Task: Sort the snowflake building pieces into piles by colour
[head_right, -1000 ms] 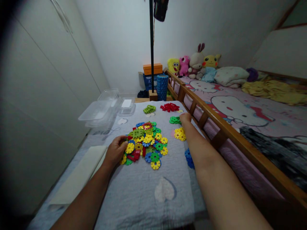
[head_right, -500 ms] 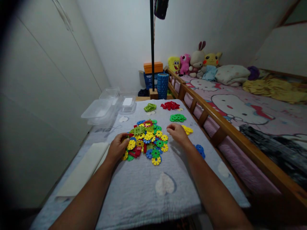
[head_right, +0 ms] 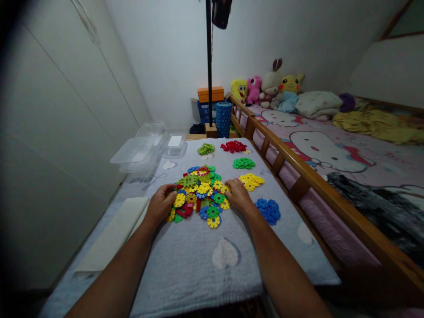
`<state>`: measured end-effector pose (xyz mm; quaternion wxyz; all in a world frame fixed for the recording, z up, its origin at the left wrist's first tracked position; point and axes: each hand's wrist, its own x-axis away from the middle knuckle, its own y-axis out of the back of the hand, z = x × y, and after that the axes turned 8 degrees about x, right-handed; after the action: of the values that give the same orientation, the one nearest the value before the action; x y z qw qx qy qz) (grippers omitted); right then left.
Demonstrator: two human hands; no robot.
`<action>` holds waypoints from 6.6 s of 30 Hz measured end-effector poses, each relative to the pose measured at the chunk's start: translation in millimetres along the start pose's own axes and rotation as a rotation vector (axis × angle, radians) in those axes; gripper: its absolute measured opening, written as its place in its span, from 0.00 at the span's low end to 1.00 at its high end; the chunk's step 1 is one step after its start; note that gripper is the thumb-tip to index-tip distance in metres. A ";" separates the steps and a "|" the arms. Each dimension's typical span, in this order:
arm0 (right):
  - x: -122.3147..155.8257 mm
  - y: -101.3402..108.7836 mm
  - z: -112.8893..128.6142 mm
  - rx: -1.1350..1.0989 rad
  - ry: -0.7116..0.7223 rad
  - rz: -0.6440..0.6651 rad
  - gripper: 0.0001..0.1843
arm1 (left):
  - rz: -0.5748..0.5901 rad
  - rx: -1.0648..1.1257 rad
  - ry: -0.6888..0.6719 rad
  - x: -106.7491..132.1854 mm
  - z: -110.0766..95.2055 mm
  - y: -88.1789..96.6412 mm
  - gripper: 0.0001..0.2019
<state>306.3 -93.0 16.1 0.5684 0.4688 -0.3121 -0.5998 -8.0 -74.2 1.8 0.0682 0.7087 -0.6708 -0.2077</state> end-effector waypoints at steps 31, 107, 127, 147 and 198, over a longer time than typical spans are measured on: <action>-0.4 37.5 -84.3 0.118 -0.493 -0.377 0.13 | 0.000 -0.042 0.012 1.4 -1.4 1.5 0.17; -5.3 10.8 27.1 -0.165 0.055 0.116 0.08 | -0.011 -0.097 -0.081 3.4 -11.0 1.0 0.14; -0.3 -4.5 23.7 -0.246 0.112 0.053 0.13 | 0.038 -0.135 -0.094 1.6 -8.8 2.2 0.14; 2.2 -5.9 30.3 -0.171 0.184 0.061 0.12 | 0.021 -0.104 -0.072 1.7 -7.6 1.9 0.15; 31.2 -1.9 48.5 0.062 0.032 -0.002 0.05 | -0.056 -0.074 -0.079 -0.3 -1.8 0.3 0.15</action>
<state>263.8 -130.7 25.7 0.5578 0.4961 -0.3211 -0.5827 -7.6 -74.3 3.7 0.0622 0.7153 -0.6448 -0.2621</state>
